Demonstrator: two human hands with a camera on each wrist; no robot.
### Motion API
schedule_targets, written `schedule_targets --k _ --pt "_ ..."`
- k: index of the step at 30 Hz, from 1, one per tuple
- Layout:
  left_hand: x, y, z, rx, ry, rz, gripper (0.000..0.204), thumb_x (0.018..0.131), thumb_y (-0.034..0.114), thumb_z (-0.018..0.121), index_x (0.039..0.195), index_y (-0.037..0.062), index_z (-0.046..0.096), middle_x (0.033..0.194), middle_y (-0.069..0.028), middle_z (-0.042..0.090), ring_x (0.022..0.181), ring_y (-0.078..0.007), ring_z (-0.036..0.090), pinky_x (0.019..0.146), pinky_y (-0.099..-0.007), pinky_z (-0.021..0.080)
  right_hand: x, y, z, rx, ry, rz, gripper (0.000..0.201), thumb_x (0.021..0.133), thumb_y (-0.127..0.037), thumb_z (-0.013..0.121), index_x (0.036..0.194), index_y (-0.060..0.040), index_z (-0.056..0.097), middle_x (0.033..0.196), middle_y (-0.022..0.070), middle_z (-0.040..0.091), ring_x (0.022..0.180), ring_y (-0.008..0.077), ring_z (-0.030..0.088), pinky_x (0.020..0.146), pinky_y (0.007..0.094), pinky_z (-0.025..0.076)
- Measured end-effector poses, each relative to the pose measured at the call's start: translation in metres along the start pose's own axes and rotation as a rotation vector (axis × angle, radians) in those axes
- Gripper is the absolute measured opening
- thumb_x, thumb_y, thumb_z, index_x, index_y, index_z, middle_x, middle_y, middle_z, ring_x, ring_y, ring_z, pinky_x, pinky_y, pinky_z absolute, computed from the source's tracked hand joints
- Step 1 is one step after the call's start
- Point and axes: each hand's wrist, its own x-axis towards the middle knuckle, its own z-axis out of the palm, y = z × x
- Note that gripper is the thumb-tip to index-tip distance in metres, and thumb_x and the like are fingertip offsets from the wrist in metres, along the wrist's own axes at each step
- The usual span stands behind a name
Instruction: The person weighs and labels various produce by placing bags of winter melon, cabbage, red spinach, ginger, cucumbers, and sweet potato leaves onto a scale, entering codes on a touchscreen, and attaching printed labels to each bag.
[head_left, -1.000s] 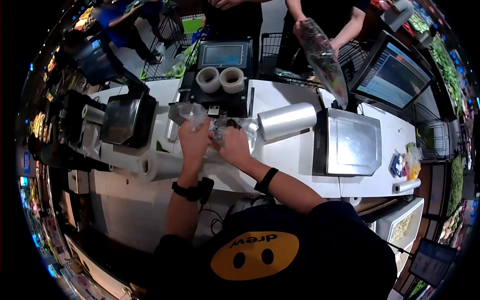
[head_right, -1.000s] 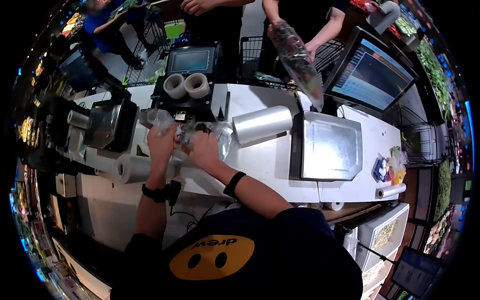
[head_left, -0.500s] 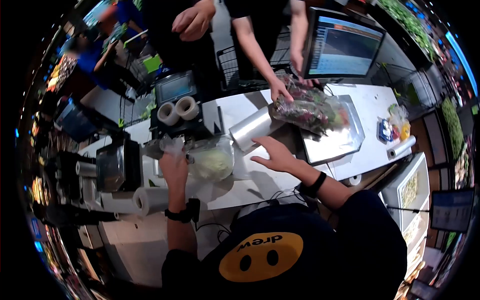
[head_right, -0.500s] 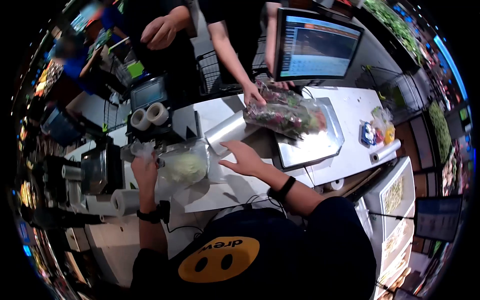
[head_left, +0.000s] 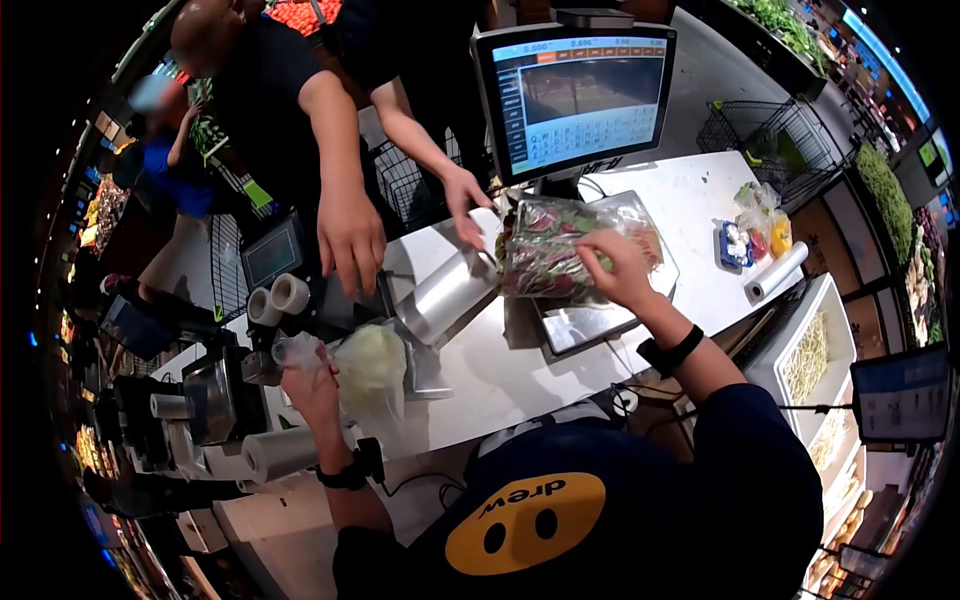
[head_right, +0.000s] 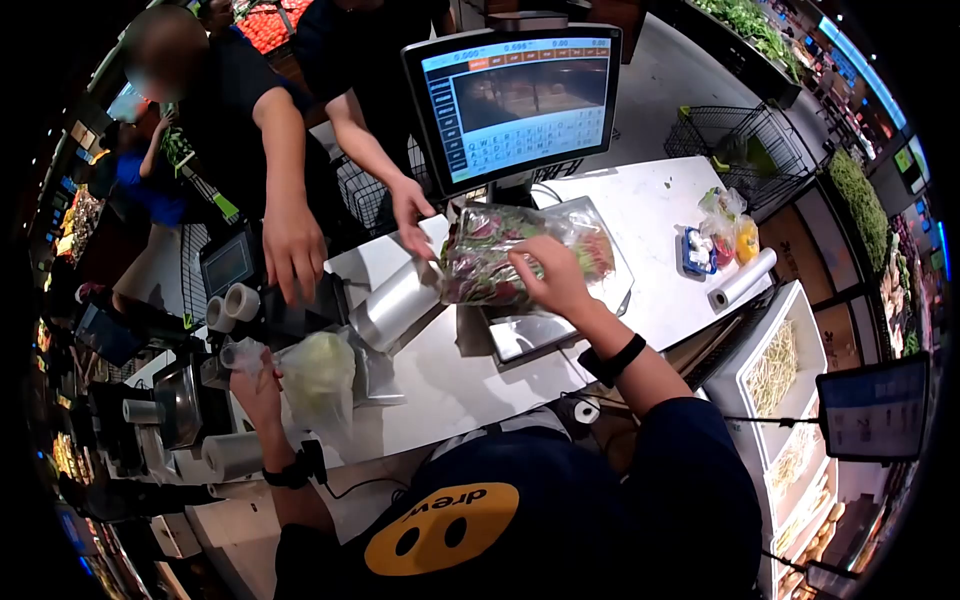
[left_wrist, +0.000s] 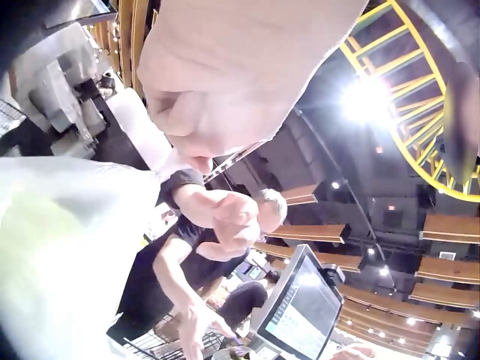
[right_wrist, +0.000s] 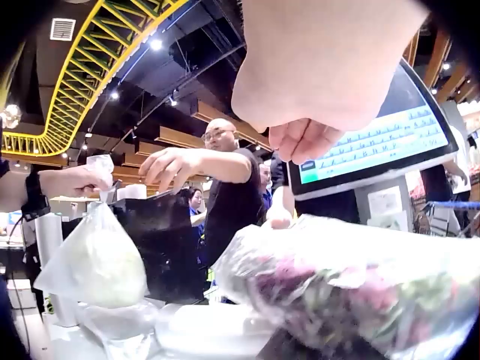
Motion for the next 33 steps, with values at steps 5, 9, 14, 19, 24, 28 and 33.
schedule_targets --k 5,9,14,19,24,28,33 --pt "-0.007 0.049 0.025 -0.116 0.029 0.071 0.022 0.095 0.019 0.069 0.087 0.0002 0.063 0.062 -0.0020 0.058 0.048 -0.0074 0.051 0.043 -0.0227 0.037 0.061 0.030 -0.029 -0.067 0.048 -0.100 0.011 0.085 -0.006 0.069 0.095 -0.0014 0.067 0.095 0.0129 0.069 0.091 0.0316 0.065 0.078 0.0381 0.051" --pt "-0.001 0.079 0.044 -0.199 0.072 0.037 0.022 0.095 0.018 0.068 0.087 -0.0011 0.063 0.061 -0.0033 0.058 0.047 -0.0076 0.050 0.042 -0.0223 0.035 0.103 0.056 -0.026 -0.216 0.104 -0.293 0.027 0.085 -0.011 0.069 0.111 -0.0041 0.065 0.118 0.0120 0.065 0.114 0.0313 0.059 0.094 0.0414 0.047" --pt "0.010 0.101 0.063 -0.333 0.084 0.024 0.016 0.094 0.014 0.068 0.090 -0.0008 0.063 0.064 -0.0045 0.060 0.047 -0.0078 0.050 0.042 -0.0210 0.035 0.138 0.049 -0.016 -0.353 0.065 -0.335 0.056 0.088 -0.021 0.068 0.140 -0.0108 0.051 0.150 0.0111 0.044 0.141 0.0326 0.036 0.110 0.0466 0.032" --pt "0.025 0.121 0.086 -0.398 0.083 0.116 0.010 0.095 0.008 0.066 0.090 -0.0003 0.064 0.070 -0.0056 0.063 0.049 -0.0090 0.054 0.043 -0.0199 0.036 0.157 0.052 0.001 -0.460 0.028 -0.353 0.068 0.089 -0.029 0.067 0.150 -0.0158 0.040 0.159 0.0106 0.032 0.147 0.0338 0.023 0.116 0.0484 0.024" --pt "0.077 0.163 0.077 -0.350 0.151 0.398 0.014 0.098 0.009 0.060 0.107 -0.0021 0.061 0.086 -0.0084 0.068 0.072 -0.0127 0.064 0.060 -0.0227 0.046 0.161 0.053 0.007 -0.487 0.035 -0.333 0.071 0.089 -0.031 0.067 0.152 -0.0182 0.037 0.161 0.0128 0.026 0.148 0.0340 0.021 0.118 0.0487 0.020" --pt "0.043 0.212 0.078 -0.414 0.198 0.550 0.038 0.099 0.003 0.051 0.136 -0.0032 0.043 0.108 -0.0141 0.067 0.091 -0.0171 0.065 0.073 -0.0256 0.049 0.161 0.060 0.002 -0.511 0.075 -0.291 0.072 0.089 -0.033 0.067 0.152 -0.0153 0.036 0.160 0.0140 0.028 0.148 0.0344 0.022 0.118 0.0486 0.019" --pt "-0.006 0.170 0.097 -0.374 0.097 0.584 0.031 0.101 0.008 0.051 0.131 -0.0009 0.051 0.107 -0.0108 0.065 0.092 -0.0152 0.063 0.076 -0.0261 0.049 0.157 0.079 -0.004 -0.556 0.114 -0.193 0.076 0.090 -0.035 0.064 0.153 -0.0110 0.031 0.160 0.0168 0.027 0.148 0.0360 0.022 0.118 0.0500 0.017"
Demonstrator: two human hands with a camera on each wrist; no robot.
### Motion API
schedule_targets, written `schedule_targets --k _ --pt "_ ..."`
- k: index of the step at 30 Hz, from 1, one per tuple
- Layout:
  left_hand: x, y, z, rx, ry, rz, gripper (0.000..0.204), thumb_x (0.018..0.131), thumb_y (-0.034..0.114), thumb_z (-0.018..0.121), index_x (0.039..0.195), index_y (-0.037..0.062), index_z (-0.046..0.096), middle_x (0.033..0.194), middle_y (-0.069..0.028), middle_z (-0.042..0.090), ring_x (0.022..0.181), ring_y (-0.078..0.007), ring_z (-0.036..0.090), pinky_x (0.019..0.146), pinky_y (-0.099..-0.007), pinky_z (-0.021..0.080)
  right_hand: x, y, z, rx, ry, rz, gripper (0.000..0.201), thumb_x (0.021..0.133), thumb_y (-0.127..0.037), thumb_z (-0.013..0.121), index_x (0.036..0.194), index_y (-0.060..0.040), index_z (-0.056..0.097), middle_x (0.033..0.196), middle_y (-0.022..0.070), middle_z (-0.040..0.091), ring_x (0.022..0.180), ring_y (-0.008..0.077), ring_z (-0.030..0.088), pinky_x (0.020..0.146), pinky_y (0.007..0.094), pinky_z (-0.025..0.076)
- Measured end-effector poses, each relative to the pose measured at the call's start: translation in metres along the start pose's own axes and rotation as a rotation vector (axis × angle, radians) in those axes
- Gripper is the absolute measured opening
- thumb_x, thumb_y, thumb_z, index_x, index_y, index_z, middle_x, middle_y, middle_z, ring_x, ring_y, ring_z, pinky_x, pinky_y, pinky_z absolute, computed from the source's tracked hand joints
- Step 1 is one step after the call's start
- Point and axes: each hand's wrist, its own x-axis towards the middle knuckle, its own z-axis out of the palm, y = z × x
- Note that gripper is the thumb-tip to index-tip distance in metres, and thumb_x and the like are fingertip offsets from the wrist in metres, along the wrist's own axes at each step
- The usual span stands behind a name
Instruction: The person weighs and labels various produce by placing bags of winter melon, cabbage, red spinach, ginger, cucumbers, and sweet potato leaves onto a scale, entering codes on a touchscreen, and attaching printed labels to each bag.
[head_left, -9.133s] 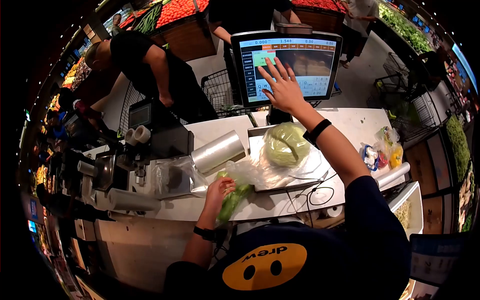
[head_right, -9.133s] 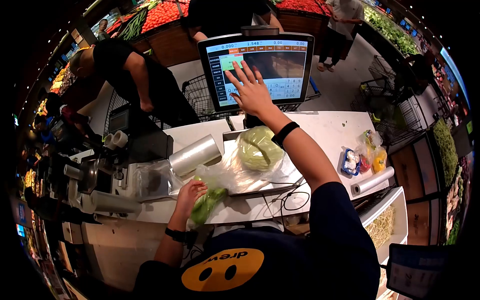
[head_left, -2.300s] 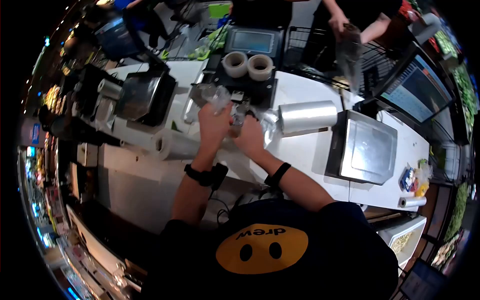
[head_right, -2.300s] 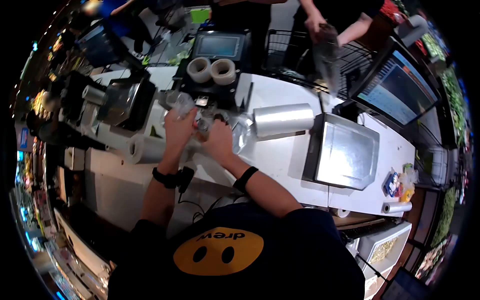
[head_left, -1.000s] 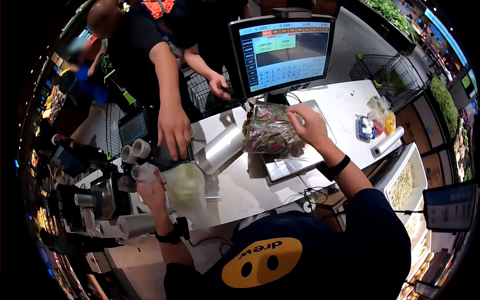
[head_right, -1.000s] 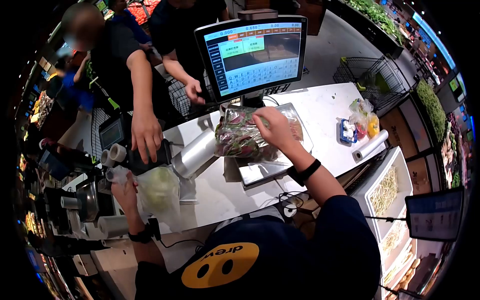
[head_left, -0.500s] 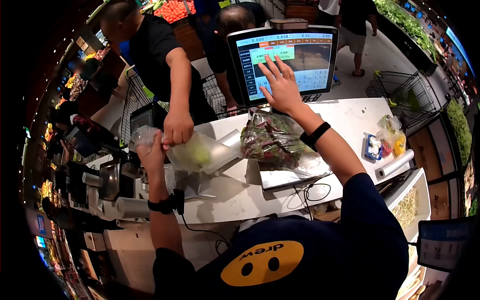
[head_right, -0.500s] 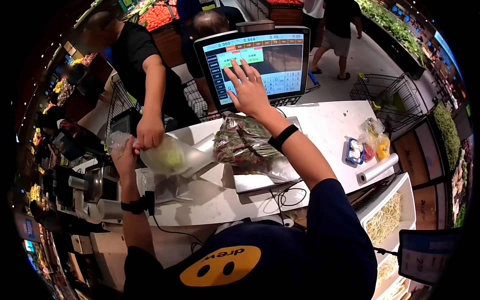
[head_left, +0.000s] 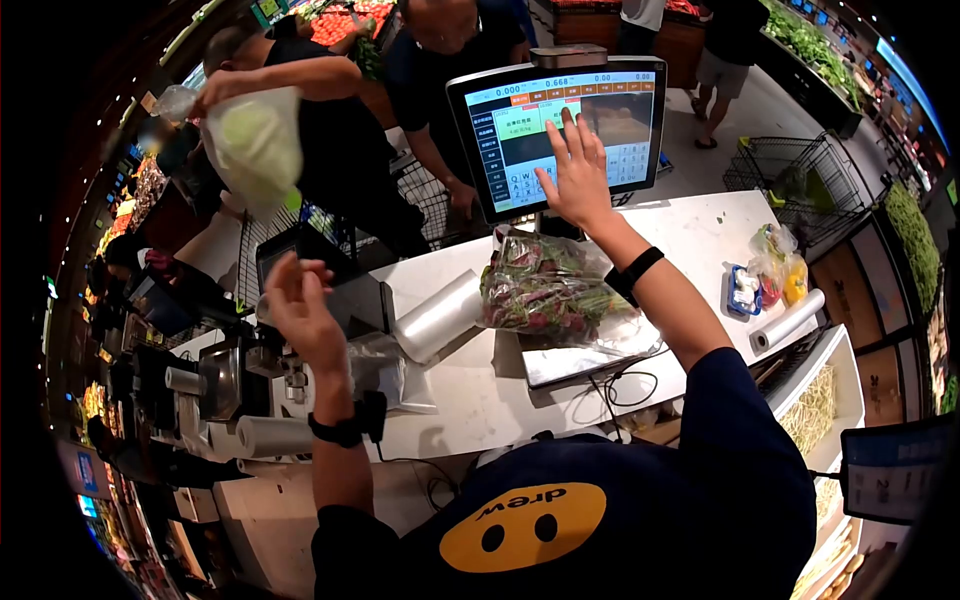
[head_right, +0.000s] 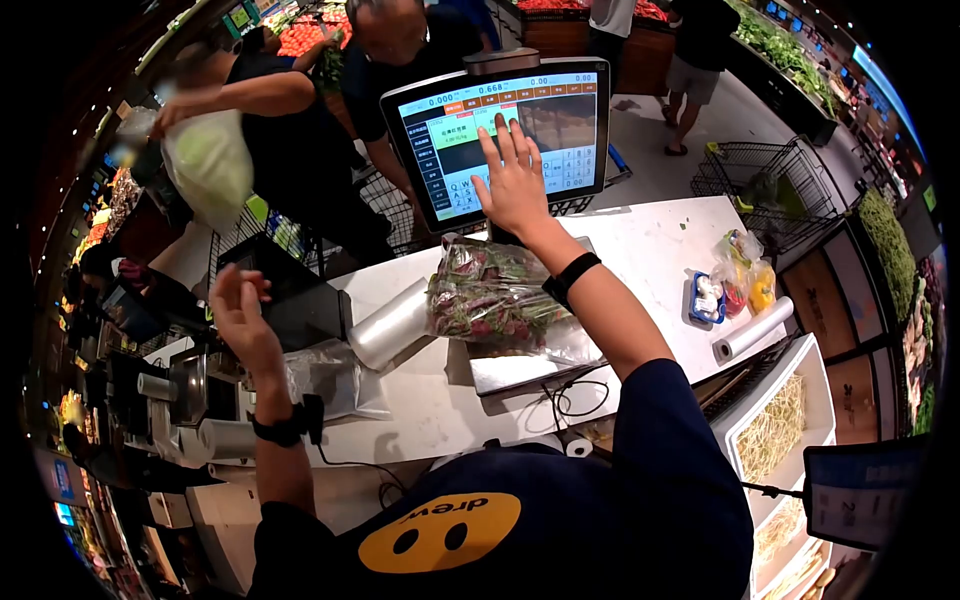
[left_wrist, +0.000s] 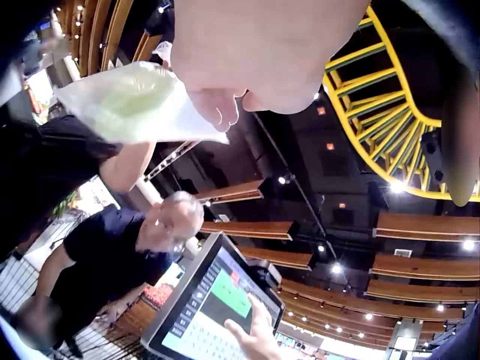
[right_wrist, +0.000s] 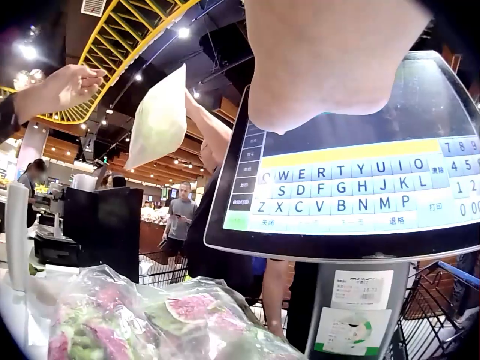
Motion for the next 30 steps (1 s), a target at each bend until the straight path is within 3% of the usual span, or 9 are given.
schedule_targets --k 2,6,11,18,20,23,27,30 --pt "-0.025 -0.019 0.004 -0.001 -0.043 -0.122 0.023 0.101 0.009 0.052 0.122 0.0007 0.057 0.104 -0.0079 0.065 0.091 -0.0141 0.063 0.075 -0.0247 0.048 0.001 0.005 0.003 -0.029 -0.067 0.015 0.075 0.091 -0.035 0.064 0.154 -0.0113 0.030 0.160 0.0167 0.027 0.148 0.0357 0.021 0.118 0.0510 0.017" --pt "-0.075 -0.051 0.022 0.031 -0.216 -0.364 0.015 0.099 0.009 0.058 0.108 -0.0014 0.063 0.098 -0.0060 0.067 0.091 -0.0141 0.065 0.080 -0.0256 0.050 -0.003 0.006 -0.015 0.014 0.057 -0.004 0.070 0.090 -0.033 0.065 0.151 -0.0136 0.035 0.156 0.0140 0.034 0.147 0.0322 0.025 0.118 0.0494 0.018" --pt "-0.125 -0.103 0.052 0.156 -0.491 -0.444 0.018 0.096 0.015 0.064 0.105 0.0000 0.066 0.096 -0.0099 0.071 0.089 -0.0171 0.067 0.077 -0.0295 0.051 -0.066 0.029 -0.065 0.090 0.135 0.098 0.065 0.089 -0.026 0.067 0.146 -0.0071 0.042 0.152 0.0171 0.040 0.144 0.0364 0.030 0.115 0.0481 0.021" --pt "-0.145 -0.141 0.095 0.171 -0.612 -0.505 0.024 0.096 0.020 0.064 0.108 -0.0007 0.066 0.098 -0.0117 0.071 0.091 -0.0192 0.066 0.076 -0.0313 0.051 -0.219 0.093 -0.116 -0.059 0.074 0.489 0.064 0.089 -0.023 0.068 0.142 0.0015 0.042 0.142 0.0242 0.047 0.136 0.0415 0.039 0.114 0.0488 0.029" --pt "-0.150 -0.152 0.099 0.183 -0.618 -0.501 0.025 0.096 0.022 0.064 0.108 -0.0008 0.066 0.098 -0.0118 0.071 0.092 -0.0197 0.066 0.078 -0.0320 0.051 -0.258 0.101 -0.130 -0.025 0.057 0.684 0.059 0.095 -0.029 0.064 0.141 0.0015 0.044 0.140 0.0224 0.050 0.133 0.0386 0.043 0.113 0.0453 0.032" --pt "-0.160 -0.161 0.099 0.153 -0.602 -0.567 0.026 0.097 0.022 0.064 0.106 -0.0016 0.066 0.098 -0.0102 0.070 0.092 -0.0186 0.065 0.083 -0.0311 0.050 -0.296 0.098 -0.146 0.042 0.007 0.891 0.059 0.092 -0.025 0.066 0.139 0.0035 0.044 0.138 0.0249 0.050 0.130 0.0404 0.043 0.112 0.0456 0.032" --pt "-0.170 -0.163 0.093 0.140 -0.622 -0.662 0.025 0.097 0.021 0.064 0.105 -0.0022 0.066 0.099 -0.0089 0.069 0.094 -0.0163 0.063 0.085 -0.0298 0.049 -0.334 0.097 -0.140 0.217 -0.002 1.109 0.048 0.093 -0.030 0.066 0.128 0.0032 0.057 0.124 0.0227 0.062 0.117 0.0334 0.060 0.098 0.0404 0.047" --pt "-0.175 -0.162 0.090 0.176 -0.621 -0.574 0.023 0.099 0.022 0.062 0.107 0.0012 0.067 0.094 -0.0049 0.069 0.086 -0.0103 0.064 0.073 -0.0240 0.047 -0.345 0.092 -0.128 0.389 -0.191 1.242 0.041 0.092 -0.031 0.067 0.117 0.0012 0.065 0.106 0.0193 0.071 0.098 0.0288 0.069 0.088 0.0366 0.053"
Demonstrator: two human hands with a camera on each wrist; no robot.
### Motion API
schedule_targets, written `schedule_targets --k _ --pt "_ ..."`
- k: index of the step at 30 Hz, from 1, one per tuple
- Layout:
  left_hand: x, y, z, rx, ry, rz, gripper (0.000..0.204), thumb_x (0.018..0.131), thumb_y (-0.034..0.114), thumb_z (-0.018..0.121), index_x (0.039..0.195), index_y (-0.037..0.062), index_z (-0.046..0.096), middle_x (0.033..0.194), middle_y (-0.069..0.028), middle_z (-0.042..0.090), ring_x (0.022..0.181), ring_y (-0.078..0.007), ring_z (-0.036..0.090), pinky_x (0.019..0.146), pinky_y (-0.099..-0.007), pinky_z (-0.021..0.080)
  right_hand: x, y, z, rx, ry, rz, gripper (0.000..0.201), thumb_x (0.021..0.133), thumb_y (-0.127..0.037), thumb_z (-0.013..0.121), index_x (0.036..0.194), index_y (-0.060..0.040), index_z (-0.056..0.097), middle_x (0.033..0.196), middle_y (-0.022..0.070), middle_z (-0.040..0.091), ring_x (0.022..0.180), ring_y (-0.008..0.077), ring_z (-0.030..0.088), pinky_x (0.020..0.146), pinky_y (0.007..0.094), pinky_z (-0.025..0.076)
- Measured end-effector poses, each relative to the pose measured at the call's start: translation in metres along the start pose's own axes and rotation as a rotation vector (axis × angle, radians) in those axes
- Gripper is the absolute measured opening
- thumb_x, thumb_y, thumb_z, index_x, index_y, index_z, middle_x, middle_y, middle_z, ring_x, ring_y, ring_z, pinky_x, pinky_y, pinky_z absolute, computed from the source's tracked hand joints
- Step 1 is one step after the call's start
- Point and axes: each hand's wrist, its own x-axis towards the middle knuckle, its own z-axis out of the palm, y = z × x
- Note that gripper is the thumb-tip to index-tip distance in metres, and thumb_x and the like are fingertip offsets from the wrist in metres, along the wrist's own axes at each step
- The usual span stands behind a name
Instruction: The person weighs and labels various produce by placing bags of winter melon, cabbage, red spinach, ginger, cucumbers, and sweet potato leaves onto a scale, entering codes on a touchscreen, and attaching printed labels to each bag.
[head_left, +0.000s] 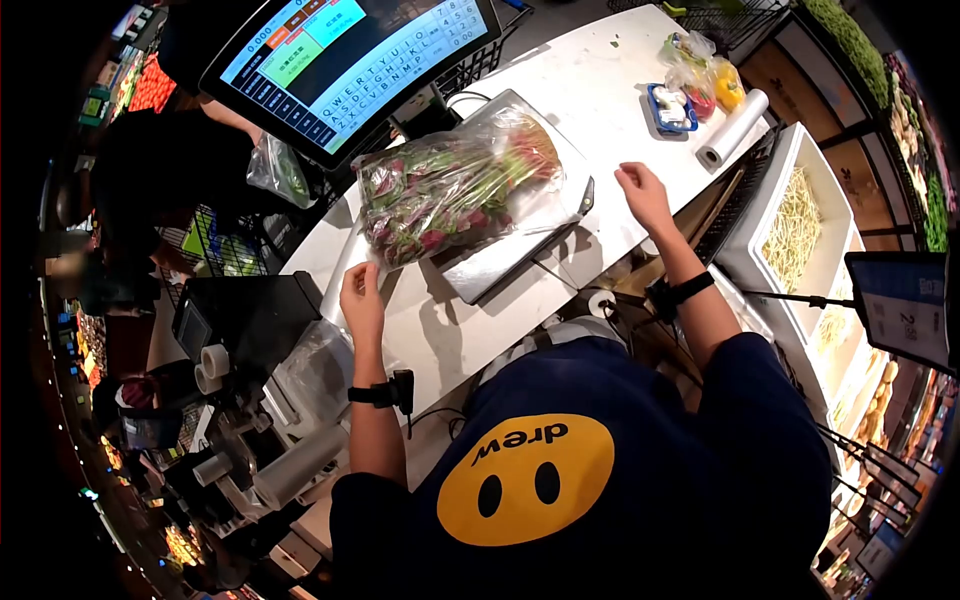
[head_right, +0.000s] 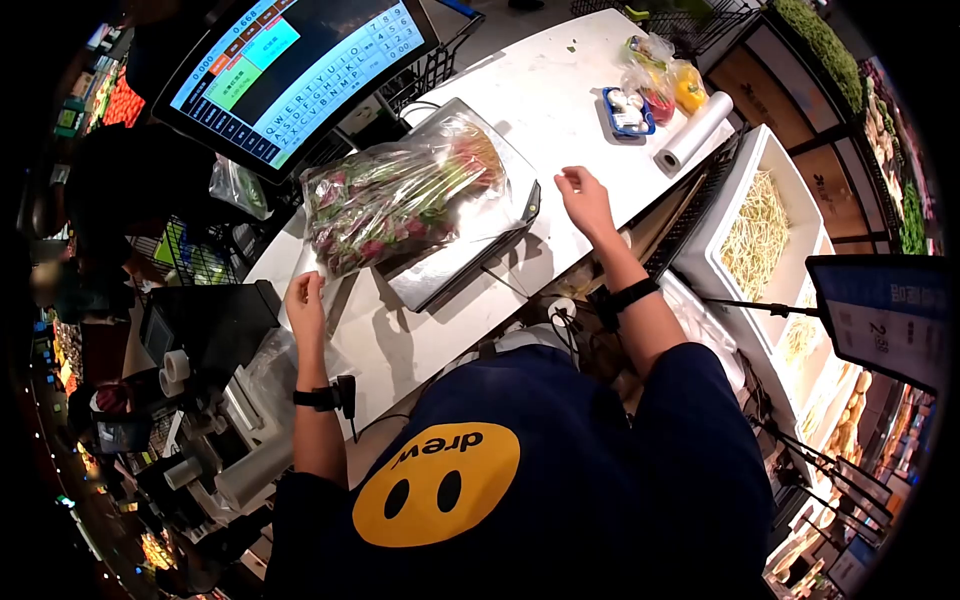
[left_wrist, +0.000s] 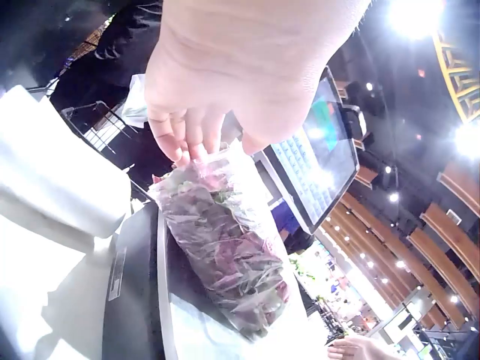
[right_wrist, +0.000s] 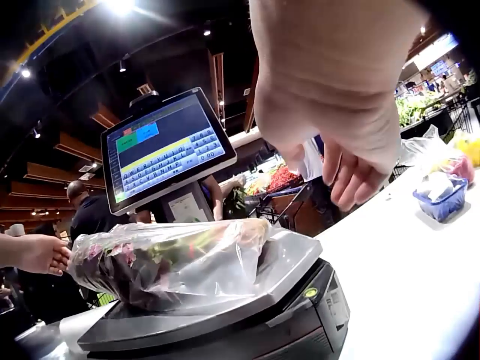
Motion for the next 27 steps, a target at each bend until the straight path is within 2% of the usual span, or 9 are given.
schedule_targets --k 3,8,12,13,17,18,20,24,27 --pt "-0.003 0.004 -0.004 0.019 -0.034 -0.048 0.025 0.097 0.021 0.064 0.108 -0.0012 0.066 0.101 -0.0091 0.068 0.094 -0.0156 0.063 0.085 -0.0292 0.049 -0.002 -0.001 0.012 -0.105 -0.232 0.148 0.039 0.094 -0.034 0.065 0.109 0.0013 0.069 0.096 0.0130 0.071 0.090 0.0204 0.066 0.081 0.0317 0.051" --pt "-0.009 0.011 -0.003 0.073 -0.046 -0.028 0.027 0.096 0.022 0.066 0.110 -0.0011 0.066 0.102 -0.0090 0.069 0.095 -0.0156 0.063 0.082 -0.0284 0.048 0.002 0.017 0.031 -0.212 -0.470 0.235 0.053 0.088 -0.049 0.064 0.087 0.0034 0.072 0.080 0.0149 0.071 0.077 0.0259 0.068 0.075 0.0361 0.052" --pt "-0.006 0.001 -0.002 0.082 -0.111 -0.039 0.029 0.095 0.021 0.068 0.113 -0.0017 0.066 0.105 -0.0089 0.069 0.093 -0.0152 0.063 0.078 -0.0271 0.047 -0.003 0.020 0.046 -0.090 -0.581 0.353 0.059 0.088 -0.056 0.064 0.068 -0.0005 0.070 0.066 0.0090 0.067 0.065 0.0178 0.064 0.065 0.0305 0.050" --pt "-0.006 -0.002 -0.001 0.070 -0.127 -0.039 0.029 0.095 0.021 0.068 0.111 -0.0019 0.066 0.104 -0.0089 0.069 0.093 -0.0149 0.063 0.078 -0.0272 0.047 -0.006 0.011 0.045 -0.032 -0.636 0.402 0.049 0.092 -0.046 0.064 0.071 -0.0027 0.070 0.067 0.0056 0.067 0.062 0.0134 0.062 0.061 0.0277 0.047" --pt "-0.003 -0.014 -0.005 0.069 -0.228 -0.128 0.024 0.094 0.020 0.069 0.103 -0.0026 0.069 0.099 -0.0078 0.070 0.090 -0.0137 0.062 0.078 -0.0272 0.047 -0.013 0.008 0.053 0.274 -0.649 0.469 0.027 0.100 -0.027 0.060 0.085 -0.0058 0.068 0.074 0.0008 0.067 0.066 0.0074 0.058 0.062 0.0232 0.045" --pt "-0.001 -0.015 -0.009 0.079 -0.261 -0.171 0.023 0.094 0.019 0.069 0.101 -0.0028 0.070 0.097 -0.0074 0.070 0.089 -0.0134 0.062 0.079 -0.0272 0.047 -0.011 0.003 0.049 0.295 -0.643 0.419 0.027 0.099 -0.026 0.060 0.083 -0.0058 0.068 0.073 0.0005 0.066 0.066 0.0075 0.057 0.062 0.0229 0.045" --pt "-0.001 -0.001 -0.021 0.067 -0.216 -0.030 0.020 0.094 0.017 0.068 0.096 -0.0029 0.069 0.092 -0.0062 0.070 0.086 -0.0128 0.062 0.080 -0.0271 0.047 -0.007 -0.020 0.032 0.341 -0.630 0.313 0.027 0.097 -0.025 0.061 0.080 -0.0057 0.067 0.072 -0.0001 0.065 0.066 0.0077 0.056 0.063 0.0223 0.044" --pt "0.014 0.059 -0.039 0.052 -0.056 0.306 0.017 0.094 0.014 0.067 0.093 -0.0030 0.068 0.087 -0.0051 0.069 0.083 -0.0122 0.061 0.080 -0.0268 0.047 0.014 -0.088 -0.004 0.536 -0.411 -0.009 0.027 0.097 -0.022 0.060 0.078 -0.0036 0.065 0.070 0.0001 0.061 0.065 0.0069 0.052 0.062 0.0225 0.040" --pt "0.029 0.104 -0.041 0.033 -0.001 0.265 0.016 0.094 0.013 0.066 0.091 -0.0026 0.066 0.086 -0.0057 0.068 0.082 -0.0121 0.060 0.080 -0.0269 0.047 0.037 -0.118 -0.008 0.498 -0.368 -0.020 0.026 0.098 -0.021 0.059 0.077 -0.0055 0.062 0.069 -0.0019 0.057 0.064 0.0061 0.049 0.061 0.0223 0.039"
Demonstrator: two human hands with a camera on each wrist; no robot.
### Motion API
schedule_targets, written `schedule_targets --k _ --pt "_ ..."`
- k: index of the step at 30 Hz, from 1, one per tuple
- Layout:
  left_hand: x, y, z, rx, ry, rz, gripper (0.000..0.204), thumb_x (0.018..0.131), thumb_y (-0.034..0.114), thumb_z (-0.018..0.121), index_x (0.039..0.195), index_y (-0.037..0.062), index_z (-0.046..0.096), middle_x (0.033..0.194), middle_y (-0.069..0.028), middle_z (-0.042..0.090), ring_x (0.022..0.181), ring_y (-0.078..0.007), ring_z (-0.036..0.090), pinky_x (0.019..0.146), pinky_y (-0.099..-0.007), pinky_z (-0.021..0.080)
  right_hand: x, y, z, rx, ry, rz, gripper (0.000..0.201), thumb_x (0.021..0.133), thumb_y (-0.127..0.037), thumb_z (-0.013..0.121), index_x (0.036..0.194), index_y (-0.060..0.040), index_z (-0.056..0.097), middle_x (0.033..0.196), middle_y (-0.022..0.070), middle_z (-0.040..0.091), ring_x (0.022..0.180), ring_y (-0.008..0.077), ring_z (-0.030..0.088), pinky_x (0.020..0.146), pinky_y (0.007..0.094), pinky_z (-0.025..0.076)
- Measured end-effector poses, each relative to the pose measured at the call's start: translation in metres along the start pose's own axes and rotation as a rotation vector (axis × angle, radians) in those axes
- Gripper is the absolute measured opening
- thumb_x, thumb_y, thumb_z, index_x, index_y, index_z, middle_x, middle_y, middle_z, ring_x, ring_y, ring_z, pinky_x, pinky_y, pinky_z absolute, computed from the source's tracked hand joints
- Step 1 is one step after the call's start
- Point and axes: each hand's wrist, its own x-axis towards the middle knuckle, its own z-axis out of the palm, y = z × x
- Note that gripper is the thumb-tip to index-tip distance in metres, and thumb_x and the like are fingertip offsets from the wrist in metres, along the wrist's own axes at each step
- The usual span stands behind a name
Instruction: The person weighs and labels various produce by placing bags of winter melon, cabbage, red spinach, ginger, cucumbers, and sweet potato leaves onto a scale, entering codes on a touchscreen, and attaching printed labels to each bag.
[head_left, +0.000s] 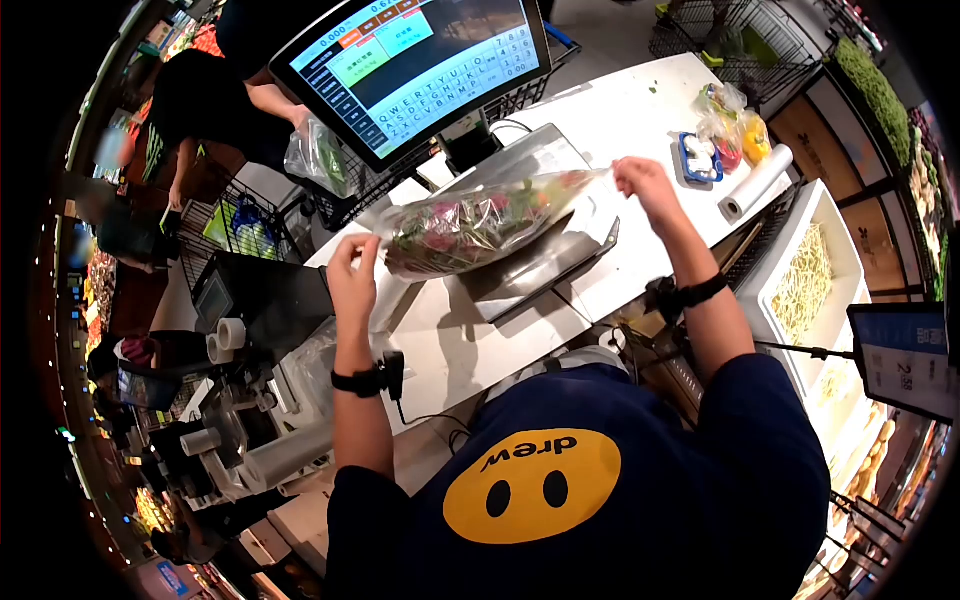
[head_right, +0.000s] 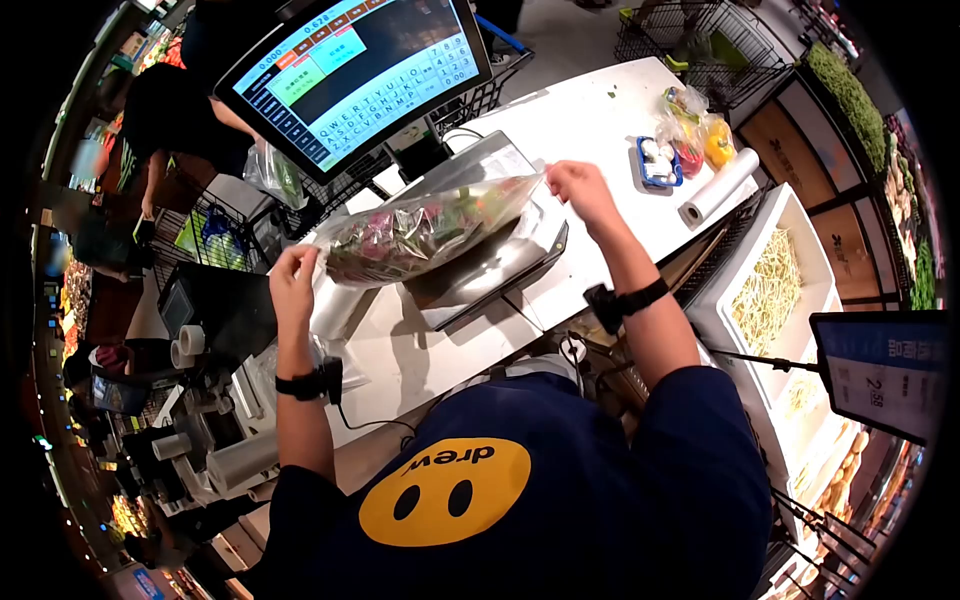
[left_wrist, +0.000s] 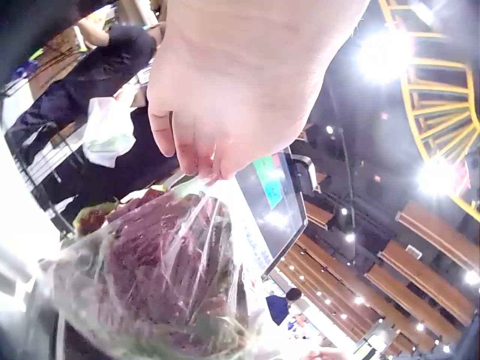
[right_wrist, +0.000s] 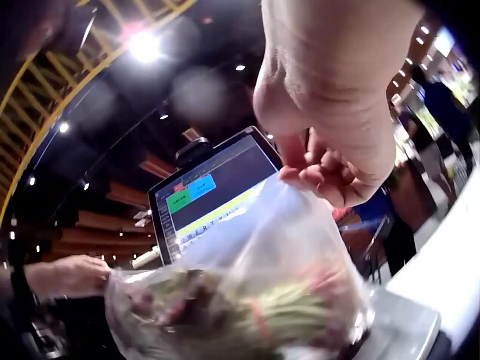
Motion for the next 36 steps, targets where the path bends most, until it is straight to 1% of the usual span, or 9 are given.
schedule_targets --k 5,9,12,15,19,23,26,31,36 --pt "0.036 -0.009 -0.003 -0.033 0.103 0.042 0.018 0.094 0.014 0.066 0.090 -0.0029 0.065 0.082 -0.0036 0.064 0.078 -0.0107 0.058 0.076 -0.0263 0.047 0.041 -0.016 -0.005 -0.036 0.034 -0.120 0.026 0.096 -0.022 0.061 0.077 -0.0040 0.064 0.066 -0.0027 0.058 0.061 0.0055 0.047 0.059 0.0206 0.036" --pt "0.035 0.019 -0.002 -0.103 0.223 0.083 0.017 0.093 0.014 0.067 0.091 -0.0029 0.065 0.080 -0.0034 0.064 0.077 -0.0107 0.057 0.075 -0.0265 0.047 0.037 -0.028 -0.008 -0.105 0.062 -0.349 0.025 0.096 -0.022 0.059 0.079 -0.0045 0.064 0.089 0.0053 0.063 0.088 0.0106 0.055 0.079 0.0241 0.042" --pt "0.024 0.011 -0.002 -0.084 0.228 0.209 0.011 0.096 0.009 0.062 0.095 -0.0015 0.060 0.105 -0.0109 0.066 0.101 -0.0193 0.060 0.094 -0.0323 0.044 0.022 -0.033 -0.007 -0.113 0.038 -0.566 0.024 0.099 -0.020 0.055 0.080 -0.0062 0.061 0.136 0.0146 0.056 0.135 0.0211 0.040 0.110 0.0361 0.032" --pt "-0.012 -0.004 0.008 -0.244 0.107 0.233 0.004 0.099 0.004 0.053 0.096 0.0013 0.053 0.132 -0.0195 0.060 0.135 -0.0298 0.047 0.115 -0.0394 0.028 0.011 0.012 -0.015 0.093 -0.077 -0.453 0.024 0.101 -0.021 0.052 0.082 -0.0075 0.056 0.143 0.0165 0.054 0.137 0.0231 0.042 0.114 0.0385 0.027" --pt "-0.062 -0.026 0.031 -0.283 0.098 0.069 0.004 0.101 0.005 0.049 0.102 0.0010 0.050 0.120 -0.0187 0.064 0.127 -0.0265 0.054 0.118 -0.0422 0.028 -0.014 0.055 -0.010 0.063 -0.092 -0.274 0.026 0.106 -0.022 0.045 0.083 -0.0089 0.046 0.099 0.0136 0.072 0.103 0.0158 0.060 0.117 0.0391 0.027" --pt "-0.090 -0.030 0.051 -0.253 0.207 -0.108 0.006 0.103 0.006 0.047 0.104 0.0009 0.050 0.097 -0.0115 0.066 0.097 -0.0186 0.065 0.114 -0.0421 0.039 -0.026 0.066 0.005 -0.086 0.009 -0.321 0.025 0.106 -0.019 0.045 0.085 -0.0056 0.048 0.072 0.0027 0.058 0.070 0.0094 0.054 0.087 0.0315 0.046" --pt "-0.088 -0.047 0.072 -0.147 0.289 -0.072 0.010 0.105 0.009 0.047 0.104 0.0004 0.052 0.084 -0.0056 0.062 0.074 -0.0116 0.059 0.076 -0.0319 0.051 -0.018 0.086 0.027 -0.152 0.186 -0.396 0.021 0.105 -0.014 0.047 0.088 -0.0024 0.050 0.065 -0.0001 0.050 0.057 0.0089 0.045 0.051 0.0272 0.036" --pt "-0.070 -0.058 0.089 0.247 0.251 -0.140 0.016 0.102 0.015 0.051 0.101 0.0000 0.056 0.077 -0.0179 0.064 0.068 -0.0338 0.064 0.063 -0.0420 0.047 0.032 0.090 0.061 -0.729 0.407 -0.559 0.014 0.102 -0.016 0.051 0.093 -0.0047 0.052 0.059 0.0226 0.058 0.055 0.0427 0.060 0.048 0.0489 0.045" --pt "-0.059 -0.060 0.085 0.308 0.106 -0.365 0.014 0.097 0.014 0.054 0.100 0.0015 0.060 0.088 -0.0215 0.065 0.082 -0.0404 0.062 0.074 -0.0484 0.047 0.055 0.099 0.081 -0.815 0.418 -0.487 0.019 0.103 -0.021 0.048 0.092 -0.0052 0.051 0.058 0.0225 0.059 0.055 0.0438 0.061 0.048 0.0521 0.046"
